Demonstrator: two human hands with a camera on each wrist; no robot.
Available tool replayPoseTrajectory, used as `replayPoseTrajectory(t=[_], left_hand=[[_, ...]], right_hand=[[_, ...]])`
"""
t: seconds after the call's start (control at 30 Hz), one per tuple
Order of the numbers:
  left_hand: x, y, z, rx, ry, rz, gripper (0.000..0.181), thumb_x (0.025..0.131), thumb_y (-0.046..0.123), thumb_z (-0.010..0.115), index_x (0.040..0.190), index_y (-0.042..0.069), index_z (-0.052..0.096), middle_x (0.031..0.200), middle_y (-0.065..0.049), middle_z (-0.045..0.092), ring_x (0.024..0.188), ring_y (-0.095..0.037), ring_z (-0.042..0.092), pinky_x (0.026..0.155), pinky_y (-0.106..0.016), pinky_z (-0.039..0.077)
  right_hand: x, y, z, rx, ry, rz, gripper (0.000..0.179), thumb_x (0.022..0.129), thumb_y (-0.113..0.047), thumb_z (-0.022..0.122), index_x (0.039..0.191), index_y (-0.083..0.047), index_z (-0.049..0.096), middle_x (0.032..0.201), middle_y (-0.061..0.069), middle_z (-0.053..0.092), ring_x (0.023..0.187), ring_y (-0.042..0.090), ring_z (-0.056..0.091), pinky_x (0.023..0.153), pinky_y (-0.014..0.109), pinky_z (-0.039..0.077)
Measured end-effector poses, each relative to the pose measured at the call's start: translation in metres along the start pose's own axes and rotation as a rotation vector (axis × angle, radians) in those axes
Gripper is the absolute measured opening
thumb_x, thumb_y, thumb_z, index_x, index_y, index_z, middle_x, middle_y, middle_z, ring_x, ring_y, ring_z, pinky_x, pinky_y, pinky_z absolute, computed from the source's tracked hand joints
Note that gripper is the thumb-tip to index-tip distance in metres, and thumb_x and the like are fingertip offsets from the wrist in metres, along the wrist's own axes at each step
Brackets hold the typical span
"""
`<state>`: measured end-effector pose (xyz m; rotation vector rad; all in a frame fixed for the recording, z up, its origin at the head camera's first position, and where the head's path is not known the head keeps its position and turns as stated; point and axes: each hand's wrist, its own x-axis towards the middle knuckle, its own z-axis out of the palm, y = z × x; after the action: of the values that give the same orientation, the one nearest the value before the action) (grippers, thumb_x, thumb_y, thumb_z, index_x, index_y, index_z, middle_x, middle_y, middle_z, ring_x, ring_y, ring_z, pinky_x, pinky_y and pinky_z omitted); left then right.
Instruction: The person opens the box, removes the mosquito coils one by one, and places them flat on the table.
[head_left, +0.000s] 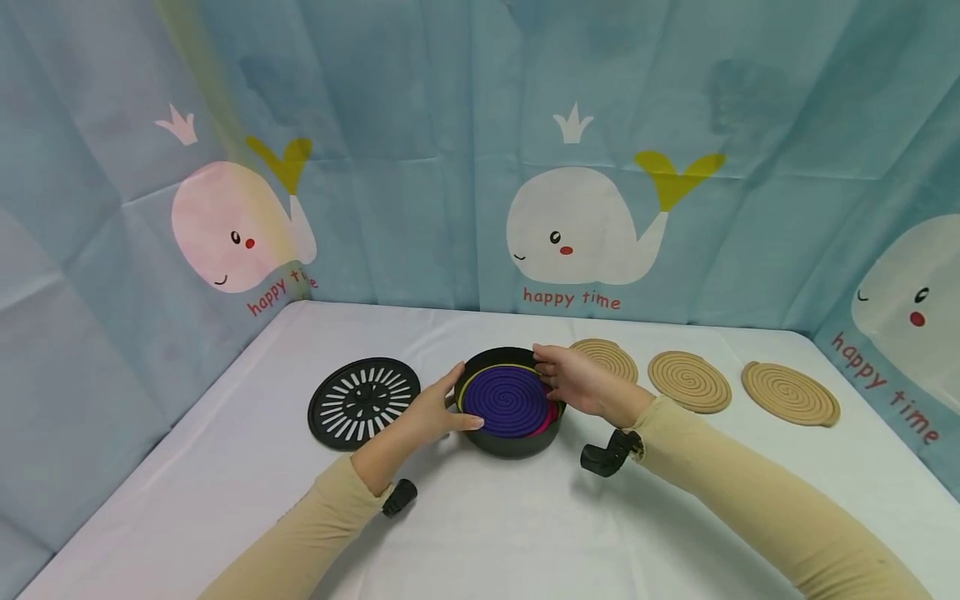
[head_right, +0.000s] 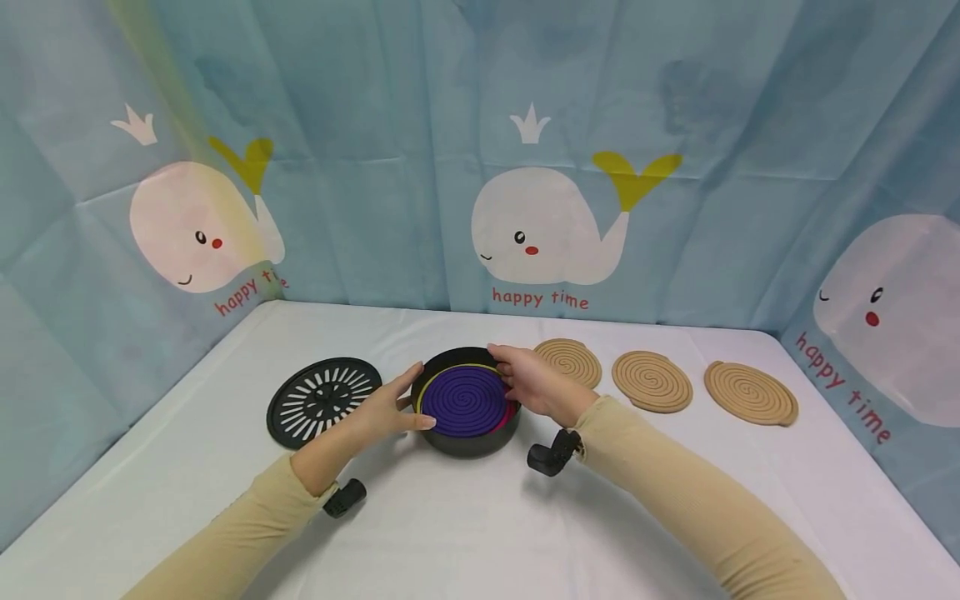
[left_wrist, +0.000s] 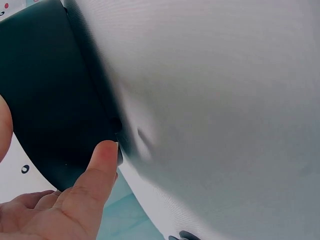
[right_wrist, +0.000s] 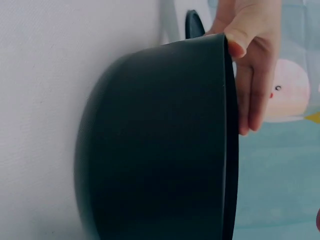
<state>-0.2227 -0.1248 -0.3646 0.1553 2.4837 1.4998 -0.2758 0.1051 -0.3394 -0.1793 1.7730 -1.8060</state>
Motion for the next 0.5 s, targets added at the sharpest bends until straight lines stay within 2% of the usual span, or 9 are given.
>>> replayPoseTrajectory(t=[0.23,0.5], left_hand=[[0.000,0.000,0.000,0.008,0.001,0.012,0.095,0.083,0.004,0.077,0.156,0.007,0.017,0.158,-0.019,0.021,0.139,-0.040,0.031,0.109,-0.053,0.033],[0.000,0.000,0.000,0.022,0.004,0.009,0.096,0.082,0.006,0.077,0.156,0.007,0.017,0.158,-0.018,0.021,0.138,-0.040,0.032,0.109,-0.053,0.033]], right_hand=[[-0.002,-0.003,-0.002,-0.008,0.014,0.022,0.063,0.106,-0.026,0.029,0.151,0.011,0.002,0.155,0.034,-0.004,0.144,0.045,-0.004,0.115,0.057,0.008],[-0.008,-0.013,-0.003,-0.048,-0.021,0.069,0.064,0.105,-0.022,0.032,0.149,0.014,0.003,0.154,0.037,-0.007,0.142,0.050,-0.003,0.115,0.056,0.012]])
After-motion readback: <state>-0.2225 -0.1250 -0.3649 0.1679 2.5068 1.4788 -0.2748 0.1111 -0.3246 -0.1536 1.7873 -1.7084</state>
